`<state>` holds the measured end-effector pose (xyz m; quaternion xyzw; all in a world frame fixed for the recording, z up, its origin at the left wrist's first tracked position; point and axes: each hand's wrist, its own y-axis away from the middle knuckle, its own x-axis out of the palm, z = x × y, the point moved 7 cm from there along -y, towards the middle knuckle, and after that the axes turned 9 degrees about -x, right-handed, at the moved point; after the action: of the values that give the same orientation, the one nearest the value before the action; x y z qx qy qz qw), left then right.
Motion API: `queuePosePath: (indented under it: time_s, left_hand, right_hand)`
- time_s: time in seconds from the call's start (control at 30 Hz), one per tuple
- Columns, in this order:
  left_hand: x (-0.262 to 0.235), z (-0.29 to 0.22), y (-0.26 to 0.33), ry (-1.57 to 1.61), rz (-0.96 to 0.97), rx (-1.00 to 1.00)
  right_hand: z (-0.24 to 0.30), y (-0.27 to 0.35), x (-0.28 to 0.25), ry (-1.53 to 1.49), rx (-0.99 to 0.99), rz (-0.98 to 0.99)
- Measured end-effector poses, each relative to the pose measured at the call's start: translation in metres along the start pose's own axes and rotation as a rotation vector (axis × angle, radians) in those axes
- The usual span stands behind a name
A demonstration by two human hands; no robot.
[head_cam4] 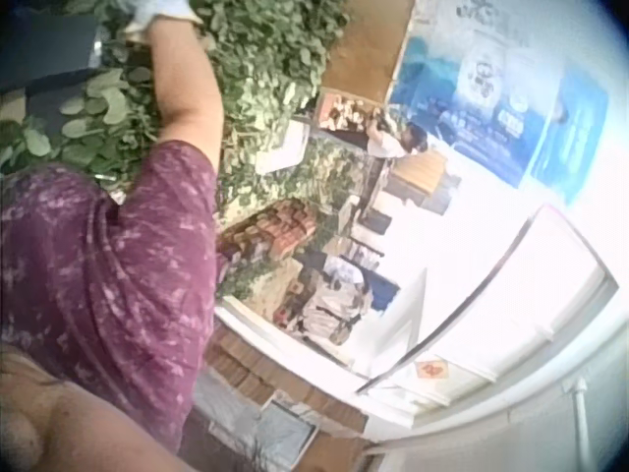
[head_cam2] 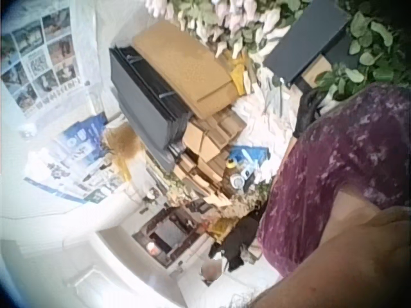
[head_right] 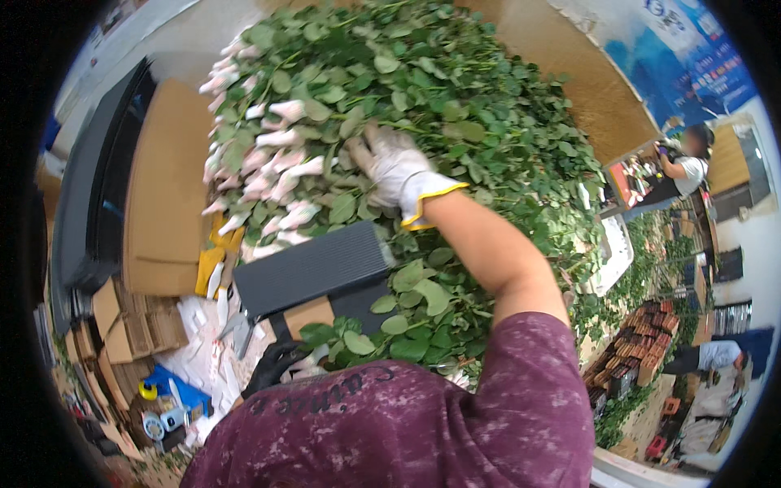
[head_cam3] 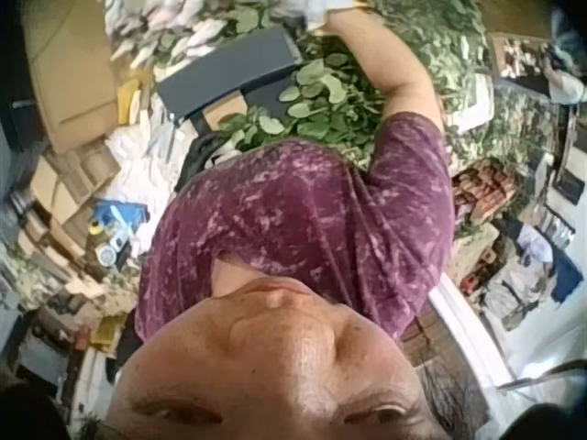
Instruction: The person selects individual roses from a pile, arranges them in rows within a black cardboard tray, covers them with a plastic sheet, and then repeats the process with a cardboard box.
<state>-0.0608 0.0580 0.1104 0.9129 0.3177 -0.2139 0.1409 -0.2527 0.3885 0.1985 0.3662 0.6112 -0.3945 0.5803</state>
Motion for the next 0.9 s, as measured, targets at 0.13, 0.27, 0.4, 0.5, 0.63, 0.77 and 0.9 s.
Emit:
queuePosePath:
  time_s: [0.13,0.27,0.4,0.5,0.63,0.77,0.9]
  left_hand:
    - [0.000,0.000,-0.004,-0.004,0.014,-0.001]
    - [0.000,-0.005,-0.007,0.168,0.047,0.065]
    - [0.006,0.007,-0.009,0.281,0.092,0.011]
    - [0.020,0.037,-0.011,0.458,0.169,-0.162]
    - [0.007,-0.002,-0.017,0.440,0.091,-0.034]
    - [-0.011,-0.011,-0.002,0.013,-0.017,0.043]
    - [0.001,0.006,0.007,0.260,0.038,-0.157]
  right_hand:
    - [-0.009,-0.007,0.043,0.403,0.007,-0.117]
    - [0.000,-0.021,0.023,0.119,0.135,0.215]
    - [0.013,-0.063,-0.106,0.093,0.156,-0.060]
    - [-0.012,-0.131,-0.139,0.199,0.030,-0.446]
    - [-0.025,-0.195,-0.090,0.371,-0.083,-0.657]
    - [0.027,-0.195,-0.127,0.256,-0.075,-0.423]
    - [-0.011,-0.109,-0.150,0.305,0.052,-0.263]
